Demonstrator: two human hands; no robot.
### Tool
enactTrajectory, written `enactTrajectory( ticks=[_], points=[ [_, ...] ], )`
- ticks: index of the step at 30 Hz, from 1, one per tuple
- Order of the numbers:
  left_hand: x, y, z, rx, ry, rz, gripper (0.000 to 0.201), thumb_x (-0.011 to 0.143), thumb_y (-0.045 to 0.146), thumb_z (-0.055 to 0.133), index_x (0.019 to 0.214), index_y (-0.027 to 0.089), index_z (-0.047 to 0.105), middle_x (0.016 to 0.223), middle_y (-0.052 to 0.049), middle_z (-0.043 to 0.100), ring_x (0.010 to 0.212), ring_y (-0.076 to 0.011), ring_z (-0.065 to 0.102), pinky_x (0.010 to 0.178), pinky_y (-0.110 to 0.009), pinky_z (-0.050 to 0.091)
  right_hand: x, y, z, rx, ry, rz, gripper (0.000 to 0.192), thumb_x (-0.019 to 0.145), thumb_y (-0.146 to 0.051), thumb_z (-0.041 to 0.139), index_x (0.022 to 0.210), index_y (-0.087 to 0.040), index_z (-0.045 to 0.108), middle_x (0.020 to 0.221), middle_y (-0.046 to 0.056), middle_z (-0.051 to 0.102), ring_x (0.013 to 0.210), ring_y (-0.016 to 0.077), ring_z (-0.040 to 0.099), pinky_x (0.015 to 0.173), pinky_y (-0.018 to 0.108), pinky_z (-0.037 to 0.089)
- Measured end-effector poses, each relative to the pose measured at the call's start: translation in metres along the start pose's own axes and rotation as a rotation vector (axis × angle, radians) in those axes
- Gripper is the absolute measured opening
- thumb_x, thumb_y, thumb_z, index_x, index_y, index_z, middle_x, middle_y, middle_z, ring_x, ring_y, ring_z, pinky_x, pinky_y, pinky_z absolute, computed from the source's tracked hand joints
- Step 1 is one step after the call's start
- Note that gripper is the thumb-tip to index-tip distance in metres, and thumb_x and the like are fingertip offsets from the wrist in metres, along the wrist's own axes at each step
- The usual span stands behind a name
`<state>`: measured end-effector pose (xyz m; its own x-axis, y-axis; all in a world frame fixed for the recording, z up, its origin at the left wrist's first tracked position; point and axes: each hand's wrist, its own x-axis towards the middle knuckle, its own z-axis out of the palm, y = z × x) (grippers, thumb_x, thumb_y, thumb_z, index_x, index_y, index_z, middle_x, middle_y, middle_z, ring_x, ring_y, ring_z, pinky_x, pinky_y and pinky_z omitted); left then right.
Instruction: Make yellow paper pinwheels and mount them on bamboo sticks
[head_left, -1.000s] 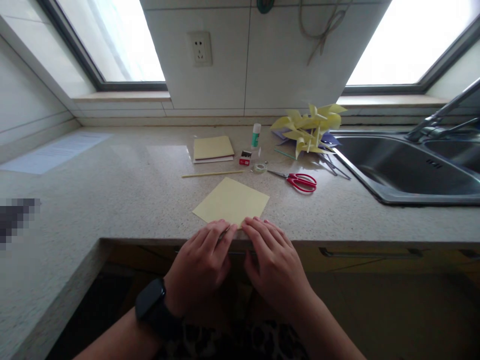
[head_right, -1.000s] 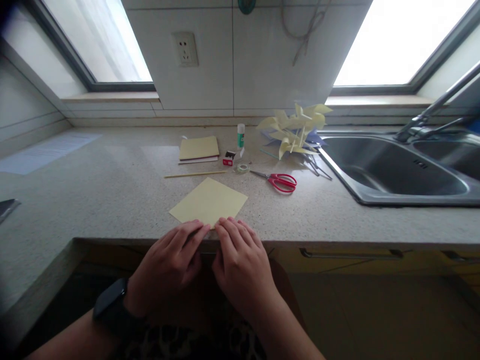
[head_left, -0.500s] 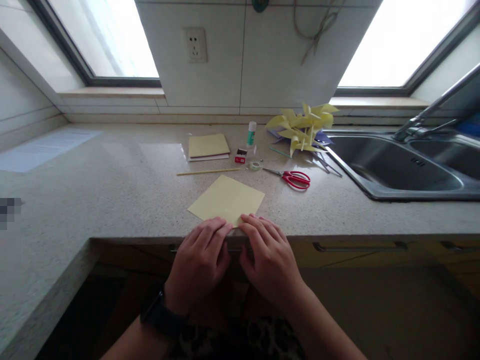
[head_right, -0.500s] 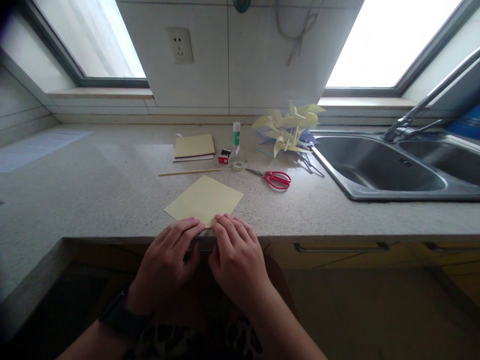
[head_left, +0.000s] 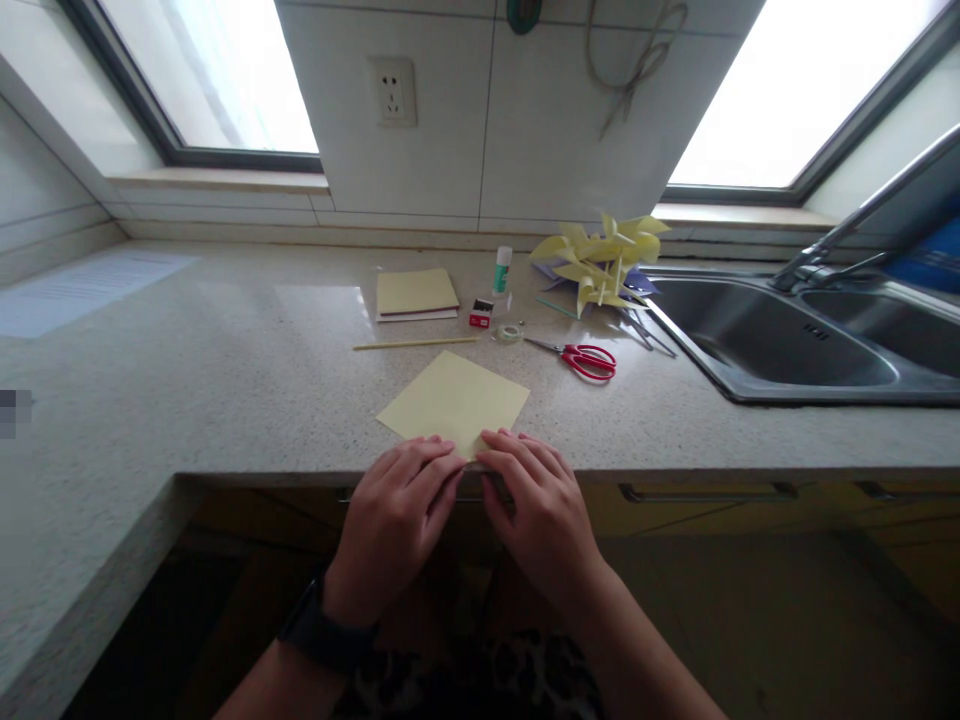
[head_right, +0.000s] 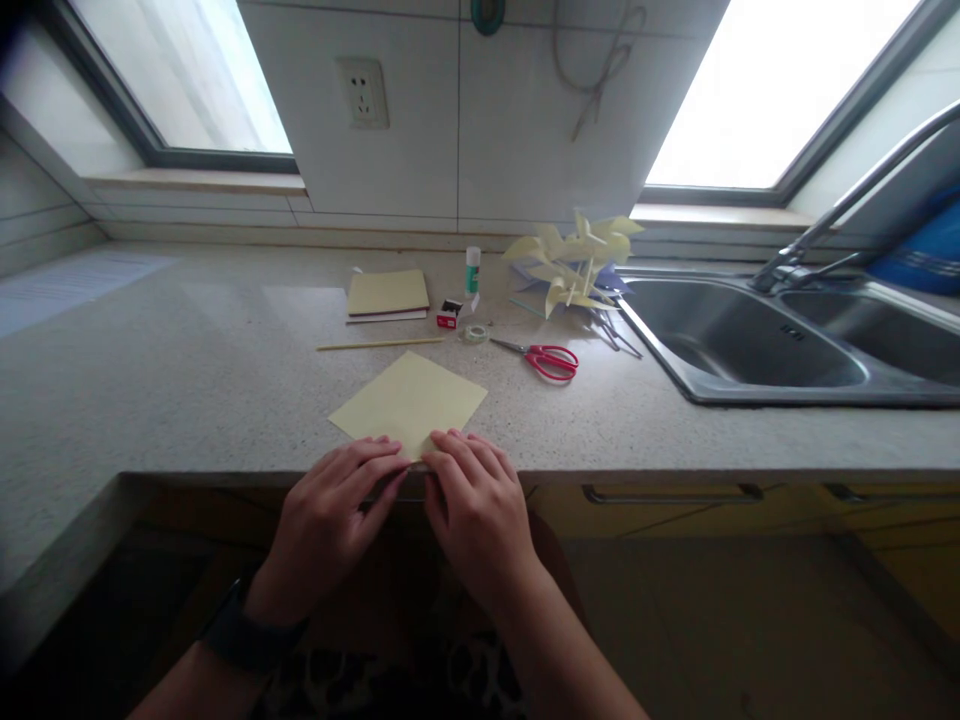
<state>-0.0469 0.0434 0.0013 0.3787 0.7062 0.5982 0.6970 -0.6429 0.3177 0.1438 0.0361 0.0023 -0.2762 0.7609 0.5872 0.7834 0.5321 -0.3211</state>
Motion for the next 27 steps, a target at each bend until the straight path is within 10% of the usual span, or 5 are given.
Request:
enactTrajectory(
  ticks=[27],
  points=[
    [0.0018, 0.0002, -0.0044, -0.083, 0.05, 0.07, 0.019, 0.092, 0.014, 0.068, 0.11, 0.021, 0.068, 0.104, -0.003, 0.074, 0.103, -0.0226, 0.063, 0.094, -0.042, 0.049, -0.0006, 0.0034, -0.0024, 0.118, 0.102, -0.059, 0.009, 0.094, -0.021, 0.066, 0.093, -0.027, 0.071, 0.097, -0.003, 0.078, 0.09, 0.0177, 0.065, 0.096, 0.039, 0.046]
  ],
)
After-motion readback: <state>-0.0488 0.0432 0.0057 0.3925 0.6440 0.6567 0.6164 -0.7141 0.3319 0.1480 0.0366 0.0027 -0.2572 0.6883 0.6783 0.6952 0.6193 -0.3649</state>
